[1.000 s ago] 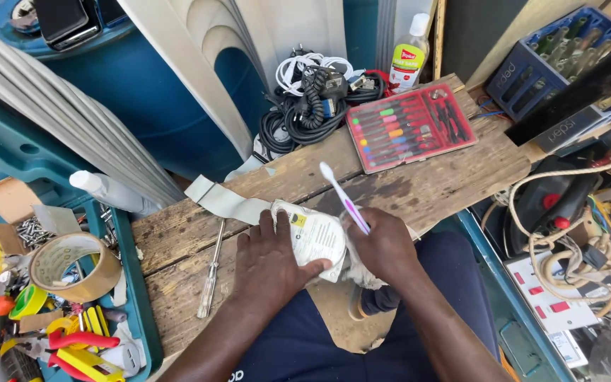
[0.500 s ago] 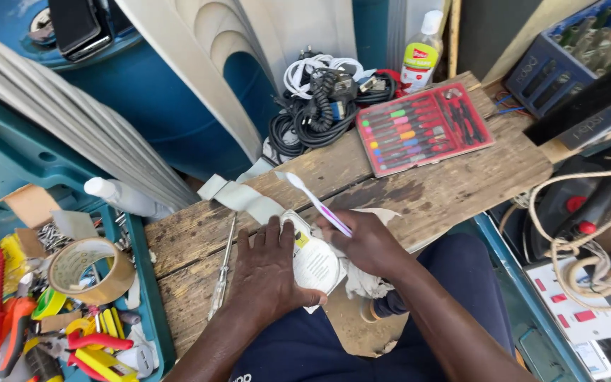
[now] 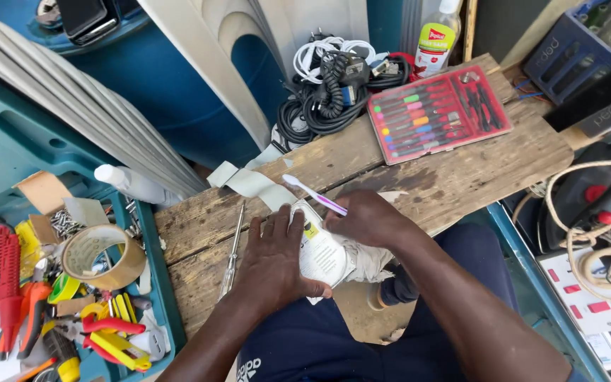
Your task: Cleaning and inspecting a hard drive using a toothbrush, cloth, and precision screwdriver
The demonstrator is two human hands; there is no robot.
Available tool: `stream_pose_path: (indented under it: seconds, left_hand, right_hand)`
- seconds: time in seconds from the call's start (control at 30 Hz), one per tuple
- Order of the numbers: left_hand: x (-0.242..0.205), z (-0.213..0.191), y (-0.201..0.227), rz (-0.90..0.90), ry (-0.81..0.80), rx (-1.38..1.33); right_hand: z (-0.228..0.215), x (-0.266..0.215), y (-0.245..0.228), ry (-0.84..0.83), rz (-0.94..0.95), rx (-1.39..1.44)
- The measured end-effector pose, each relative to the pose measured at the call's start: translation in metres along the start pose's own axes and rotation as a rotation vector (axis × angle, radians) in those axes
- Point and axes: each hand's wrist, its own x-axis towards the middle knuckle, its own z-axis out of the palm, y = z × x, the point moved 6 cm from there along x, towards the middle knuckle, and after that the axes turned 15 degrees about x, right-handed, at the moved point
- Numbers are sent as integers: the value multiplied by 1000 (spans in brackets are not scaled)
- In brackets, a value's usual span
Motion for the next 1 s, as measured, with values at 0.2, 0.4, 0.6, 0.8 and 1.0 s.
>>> stream_pose_path:
  seconds: [0.2, 0.4, 0.6, 0.8, 1.0]
  left_hand:
    - [1, 8, 0, 10, 25, 5]
    - [2, 17, 0, 25, 12, 41]
    - [0, 16, 0, 14, 74, 51]
    - [0, 13, 0, 18, 42, 14]
    - [0, 18, 1, 42, 68, 13]
  right_hand:
    - [4, -16, -5, 104, 129, 80]
    - [28, -2, 31, 433, -119, 66]
    - [6, -36, 2, 353, 131, 654]
    - [14, -19, 6, 162, 31, 229]
    - [26, 28, 4, 249, -126, 127]
